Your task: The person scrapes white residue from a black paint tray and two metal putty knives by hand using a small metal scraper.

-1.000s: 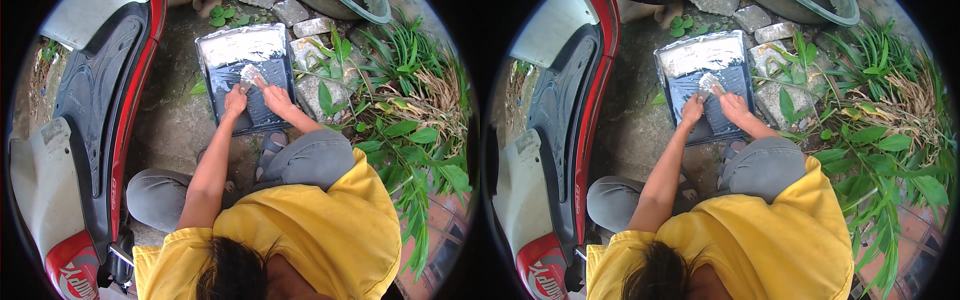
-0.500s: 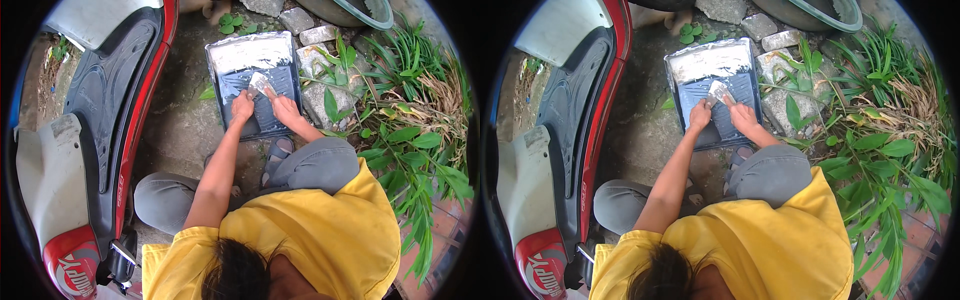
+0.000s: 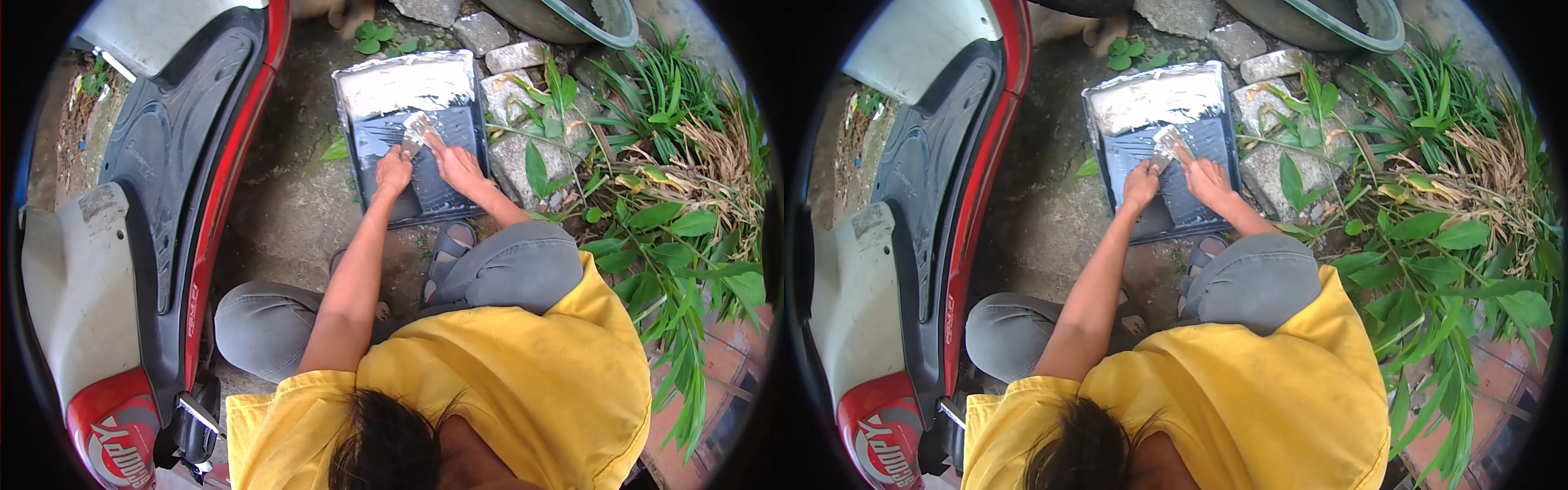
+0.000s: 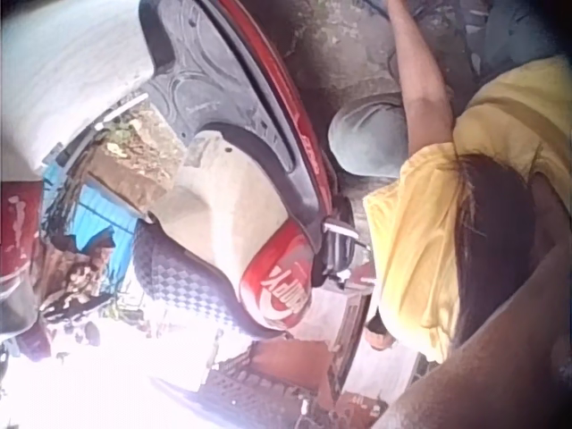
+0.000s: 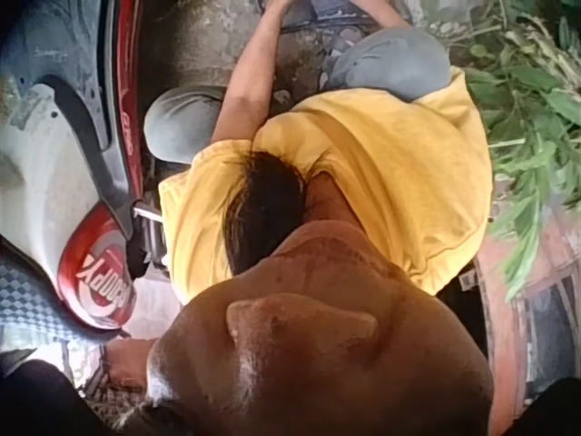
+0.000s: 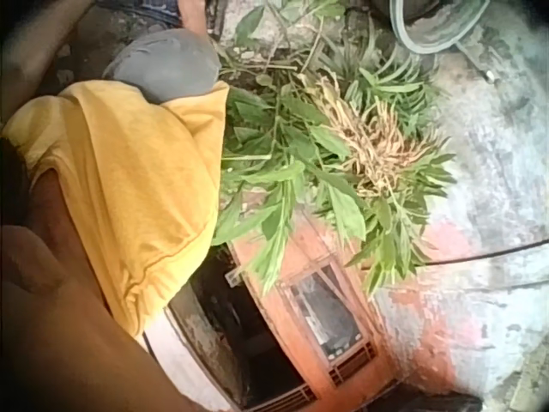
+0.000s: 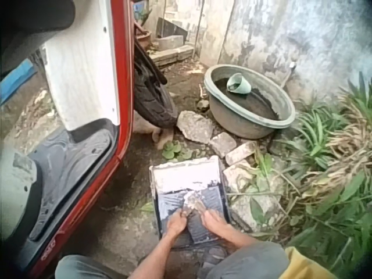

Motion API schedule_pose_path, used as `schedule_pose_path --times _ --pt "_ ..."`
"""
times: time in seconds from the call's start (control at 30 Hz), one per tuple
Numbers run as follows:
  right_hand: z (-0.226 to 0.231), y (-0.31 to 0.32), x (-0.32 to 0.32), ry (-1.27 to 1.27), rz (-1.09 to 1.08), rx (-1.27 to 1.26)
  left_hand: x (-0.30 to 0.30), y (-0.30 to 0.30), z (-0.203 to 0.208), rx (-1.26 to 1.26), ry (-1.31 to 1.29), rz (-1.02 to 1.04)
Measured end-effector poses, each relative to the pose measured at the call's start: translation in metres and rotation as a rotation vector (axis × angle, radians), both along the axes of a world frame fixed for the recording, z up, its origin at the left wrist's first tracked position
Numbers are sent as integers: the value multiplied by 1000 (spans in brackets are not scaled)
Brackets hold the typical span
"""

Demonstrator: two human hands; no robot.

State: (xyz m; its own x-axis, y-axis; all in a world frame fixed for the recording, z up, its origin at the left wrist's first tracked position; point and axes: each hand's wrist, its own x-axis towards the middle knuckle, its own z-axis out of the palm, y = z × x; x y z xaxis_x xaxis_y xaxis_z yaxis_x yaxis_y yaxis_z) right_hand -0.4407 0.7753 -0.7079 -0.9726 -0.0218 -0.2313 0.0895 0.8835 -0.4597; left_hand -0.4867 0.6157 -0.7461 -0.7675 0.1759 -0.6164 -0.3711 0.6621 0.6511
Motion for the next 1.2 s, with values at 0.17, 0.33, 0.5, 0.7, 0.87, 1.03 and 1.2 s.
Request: schedule_pose_path --times 0.17,0.33,0.5,0.7,0.87,1.03,1.2 --pt "-4 6 7 0 29 72 4 5 13 -61 47 -47" --pt "2 43 -14 -34 30 -386 -3 10 2 18 62 -61" --pt "50 41 -7 -442 -385 -803 -4 -4 6 46 -3 -55" --pt "27 37 9 -261 -267 -583 -4 2 14 79 -24 -38" --pt "42 21 -2 -184 -166 -448 -2 -4 6 64 -18 -12" --pt "21 23 -3 -89 -81 -399 -1 -2 0 90 -3 -7" --pt "12 28 -4 180 7 -400 -2 -1 15 74 -4 -35"
